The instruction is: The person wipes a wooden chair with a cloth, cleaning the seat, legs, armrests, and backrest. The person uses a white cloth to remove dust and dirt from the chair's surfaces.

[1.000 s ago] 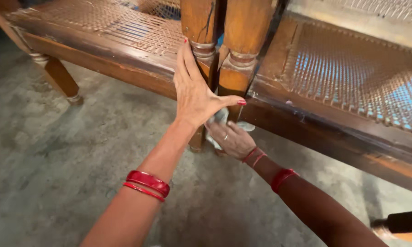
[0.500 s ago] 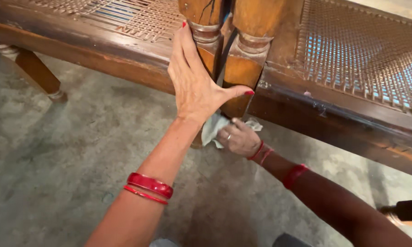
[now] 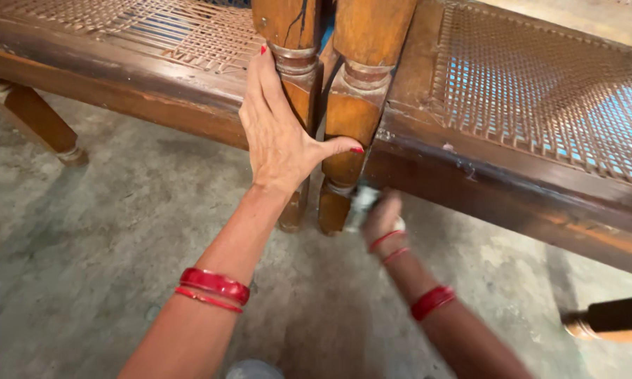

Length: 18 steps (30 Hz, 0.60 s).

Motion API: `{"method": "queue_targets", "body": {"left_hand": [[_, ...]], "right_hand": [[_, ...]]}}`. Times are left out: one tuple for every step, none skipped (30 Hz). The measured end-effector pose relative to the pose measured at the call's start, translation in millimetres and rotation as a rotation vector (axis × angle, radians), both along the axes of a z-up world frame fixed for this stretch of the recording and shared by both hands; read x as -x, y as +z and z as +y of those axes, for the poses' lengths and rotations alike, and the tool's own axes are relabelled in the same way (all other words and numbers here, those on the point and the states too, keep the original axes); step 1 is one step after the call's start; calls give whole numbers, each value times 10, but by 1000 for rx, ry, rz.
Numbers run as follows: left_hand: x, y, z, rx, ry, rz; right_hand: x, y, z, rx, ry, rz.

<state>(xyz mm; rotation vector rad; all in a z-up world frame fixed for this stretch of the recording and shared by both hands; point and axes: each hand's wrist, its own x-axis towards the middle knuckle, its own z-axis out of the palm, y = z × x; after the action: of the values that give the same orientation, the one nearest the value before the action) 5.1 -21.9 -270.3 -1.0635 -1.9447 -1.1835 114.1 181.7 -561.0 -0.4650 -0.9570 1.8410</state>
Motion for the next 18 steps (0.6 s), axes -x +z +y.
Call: {"method": "queue_targets", "body": {"left_hand": [[19, -22, 8, -5, 7, 7], [18, -55, 20, -8, 10, 9], [13, -88, 15, -8, 17, 14], [26, -89, 26, -13, 19, 29], [41, -80, 43, -18, 21, 44], [44, -82, 53, -17, 23, 47], [50, -85, 58, -16, 24, 49], [53, -99, 41, -11, 30, 50], [64, -113, 29, -7, 35, 51], [73, -130, 36, -3, 37, 49], [83, -149, 47, 1, 39, 48], [92, -164, 61, 0, 39, 55], [94, -177, 70, -1, 38, 63], [93, -176, 75, -3, 35, 75], [80, -174, 72, -6, 30, 81], [84, -154, 66, -15, 32, 92], [92, -132, 57, -25, 35, 103], [74, -135, 46, -16, 39, 95]], "right_hand": [[165, -90, -151, 218, 5, 134], [265, -196, -284, 102, -117, 21], [318, -259, -416, 1, -208, -105], [387, -272, -503, -94, -279, -235], [428, -249, -555, 37, -212, -232], [417, -215, -593, 207, -127, -208], [400, -159, -599, 320, -83, -209], [379, -97, -607, 320, -106, -224], [382, -32, -596, 280, -144, -234], [383, 28, -568, 228, -204, -238], [397, 70, -545, 67, -280, -205], [414, 103, -514, -112, -352, -175], [435, 118, -505, -352, -437, -130], [442, 117, -518, -459, -496, -306], [445, 102, -558, -564, -551, -484], [471, 93, -579, -675, -600, -655], [480, 72, -610, -408, -434, -471], [429, 19, -648, -141, -269, -295]]}}
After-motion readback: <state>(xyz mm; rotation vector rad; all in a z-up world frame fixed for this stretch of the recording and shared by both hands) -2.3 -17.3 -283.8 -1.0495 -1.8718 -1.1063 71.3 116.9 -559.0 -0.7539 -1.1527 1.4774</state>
